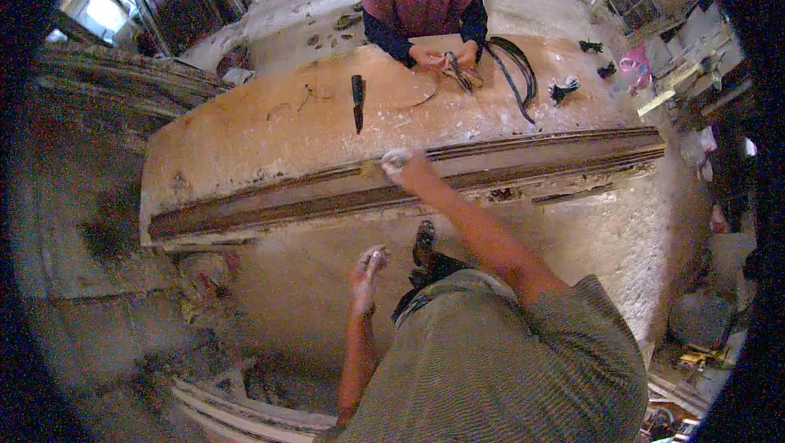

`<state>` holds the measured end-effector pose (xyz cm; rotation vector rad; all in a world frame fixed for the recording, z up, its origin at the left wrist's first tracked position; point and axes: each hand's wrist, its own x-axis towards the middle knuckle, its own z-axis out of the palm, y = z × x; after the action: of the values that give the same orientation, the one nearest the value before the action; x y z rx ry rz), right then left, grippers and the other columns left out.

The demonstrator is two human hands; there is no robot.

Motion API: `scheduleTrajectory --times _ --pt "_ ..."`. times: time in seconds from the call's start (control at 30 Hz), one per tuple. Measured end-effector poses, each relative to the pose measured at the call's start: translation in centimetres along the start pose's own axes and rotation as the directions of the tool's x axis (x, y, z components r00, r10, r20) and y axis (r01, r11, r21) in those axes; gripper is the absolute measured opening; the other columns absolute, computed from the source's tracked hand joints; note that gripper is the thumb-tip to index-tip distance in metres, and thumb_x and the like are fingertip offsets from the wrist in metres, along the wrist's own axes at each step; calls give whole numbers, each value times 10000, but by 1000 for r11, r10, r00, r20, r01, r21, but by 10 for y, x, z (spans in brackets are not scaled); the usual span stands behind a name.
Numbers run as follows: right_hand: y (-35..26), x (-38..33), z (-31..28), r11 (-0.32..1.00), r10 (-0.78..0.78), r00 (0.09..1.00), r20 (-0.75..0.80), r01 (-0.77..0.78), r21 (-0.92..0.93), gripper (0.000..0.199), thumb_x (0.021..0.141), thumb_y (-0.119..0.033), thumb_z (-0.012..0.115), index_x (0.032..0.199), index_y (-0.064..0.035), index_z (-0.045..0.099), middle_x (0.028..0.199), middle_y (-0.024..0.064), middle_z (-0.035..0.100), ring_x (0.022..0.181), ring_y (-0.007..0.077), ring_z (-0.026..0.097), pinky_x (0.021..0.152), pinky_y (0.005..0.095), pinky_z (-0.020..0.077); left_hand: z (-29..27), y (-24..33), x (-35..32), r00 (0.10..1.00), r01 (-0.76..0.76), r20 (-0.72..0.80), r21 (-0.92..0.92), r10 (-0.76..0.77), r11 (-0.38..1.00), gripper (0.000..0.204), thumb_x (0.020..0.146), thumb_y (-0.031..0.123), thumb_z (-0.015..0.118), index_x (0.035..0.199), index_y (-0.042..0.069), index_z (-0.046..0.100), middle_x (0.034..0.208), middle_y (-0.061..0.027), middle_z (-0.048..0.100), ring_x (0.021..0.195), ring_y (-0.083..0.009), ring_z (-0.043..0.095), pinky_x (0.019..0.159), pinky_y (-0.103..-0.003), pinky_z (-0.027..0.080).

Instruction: The person scrapes a white substance off a long wooden plank using a metal scraper. They then wipe the plank with a cloth. Another person is visible in the background working on a different object.

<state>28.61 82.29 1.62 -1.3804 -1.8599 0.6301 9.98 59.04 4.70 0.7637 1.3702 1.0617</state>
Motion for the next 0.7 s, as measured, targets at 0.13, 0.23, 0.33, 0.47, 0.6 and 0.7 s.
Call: scheduleTrajectory --times 0.13,0.23,0.33,0.47,0.6,0.7 --pt "104 -27 -140 946 182 982 -59 -191 -262 314 873 -288 775 1015 -10 741 949 175 738 904 351 705 844 446 554 32 -45 -9 985 168 73 -293 -153 941 417 1040 312 601 1381 72 581 1246 -93 691 1020 -232 694 909 -370 547" --pt "149 -43 -263 780 307 950 -53 -283 -559 414 882 -352 761 1041 28 724 972 211 721 940 388 689 880 462 546 54 -69 1 969 243 148 -428 -198 870 479 1028 335 609 1421 71 537 1264 -109 686 1021 -251 696 899 -375 545" --pt "138 -43 -294 791 76 993 -94 -117 -600 465 872 -384 769 1043 45 710 1003 237 714 948 422 682 866 481 551 76 -83 19 976 169 205 -489 -75 856 512 1019 353 615 1437 72 520 1280 -119 680 1025 -255 693 911 -388 541" --pt "54 -37 -179 931 273 960 -56 -278 -236 407 921 -373 700 1172 -54 723 1180 191 719 1060 380 690 949 482 533 111 -93 40 964 227 237 -483 -123 846 522 1018 339 605 1451 68 499 1312 -135 655 1086 -283 667 959 -427 525" --pt "-13 -21 -51 935 -125 987 97 85 344 225 885 -239 769 1027 -64 774 998 127 768 934 303 724 866 429 564 156 -91 53 912 399 286 -458 -293 794 536 1037 337 550 1489 63 461 1421 -155 579 1195 -321 611 1032 -469 492" --pt "12 -14 -50 990 -121 991 -48 118 -74 208 883 -260 740 980 -78 774 944 140 763 891 313 727 824 461 564 188 -82 58 906 422 172 -439 -387 793 541 1057 331 497 1515 53 424 1514 -181 499 1272 -344 569 1080 -487 469"
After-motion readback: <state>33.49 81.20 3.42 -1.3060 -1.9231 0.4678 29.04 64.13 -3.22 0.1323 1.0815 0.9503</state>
